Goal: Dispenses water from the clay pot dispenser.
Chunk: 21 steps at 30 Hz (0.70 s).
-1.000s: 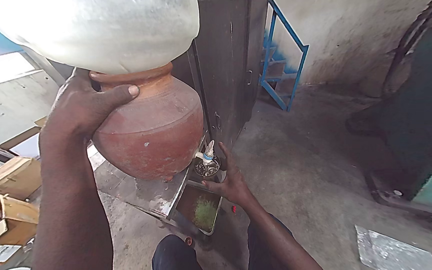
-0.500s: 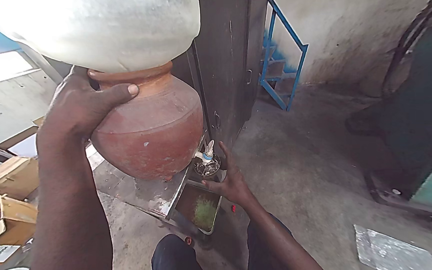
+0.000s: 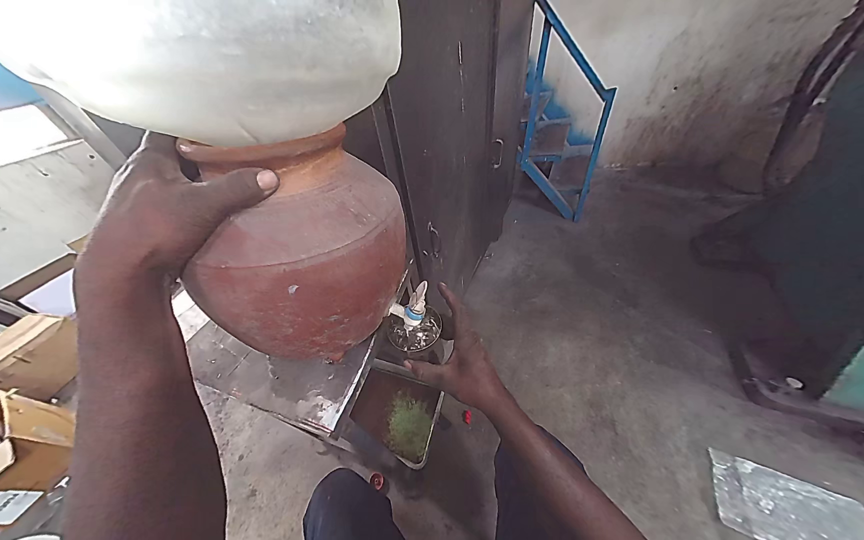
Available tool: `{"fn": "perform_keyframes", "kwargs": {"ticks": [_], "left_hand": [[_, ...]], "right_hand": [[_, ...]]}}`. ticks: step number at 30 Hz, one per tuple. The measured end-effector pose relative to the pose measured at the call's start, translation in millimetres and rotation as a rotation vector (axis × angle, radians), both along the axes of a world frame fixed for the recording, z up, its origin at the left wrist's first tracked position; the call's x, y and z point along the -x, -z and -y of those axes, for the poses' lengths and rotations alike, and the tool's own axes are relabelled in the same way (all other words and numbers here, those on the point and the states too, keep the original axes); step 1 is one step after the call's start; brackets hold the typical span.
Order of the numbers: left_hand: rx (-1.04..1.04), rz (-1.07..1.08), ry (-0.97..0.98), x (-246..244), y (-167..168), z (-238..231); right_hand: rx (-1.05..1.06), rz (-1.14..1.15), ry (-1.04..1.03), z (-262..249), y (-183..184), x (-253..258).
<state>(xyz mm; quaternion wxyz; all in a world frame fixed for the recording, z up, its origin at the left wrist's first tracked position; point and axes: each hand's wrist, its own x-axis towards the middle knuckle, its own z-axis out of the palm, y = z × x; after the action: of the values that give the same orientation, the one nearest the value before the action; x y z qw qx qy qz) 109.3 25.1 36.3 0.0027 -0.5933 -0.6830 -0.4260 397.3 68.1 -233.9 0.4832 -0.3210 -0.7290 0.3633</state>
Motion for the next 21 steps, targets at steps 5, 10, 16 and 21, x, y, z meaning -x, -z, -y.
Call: {"fn": "perform_keyframes", "kwargs": {"ticks": [5, 10, 16, 21], "left_hand": [[0.004, 0.005, 0.003, -1.1, -0.1, 0.2], [-0.007, 0.014, 0.016, -3.2, 0.1, 2.0], [-0.008, 0.006, 0.019, -0.3, 0.2, -0.3], [-0.022, -0.005, 0.035, 2.0, 1.4, -1.0]], "right_hand": [[-0.009, 0.003, 0.006, -0.7, 1.4, -0.2], [-0.013, 0.002, 0.007, -0.2, 1.1, -0.4], [-0.004, 0.023, 0.012, -0.6, 0.4, -0.7], [-0.005, 0.035, 0.008, -1.3, 1.0, 0.1]]}}
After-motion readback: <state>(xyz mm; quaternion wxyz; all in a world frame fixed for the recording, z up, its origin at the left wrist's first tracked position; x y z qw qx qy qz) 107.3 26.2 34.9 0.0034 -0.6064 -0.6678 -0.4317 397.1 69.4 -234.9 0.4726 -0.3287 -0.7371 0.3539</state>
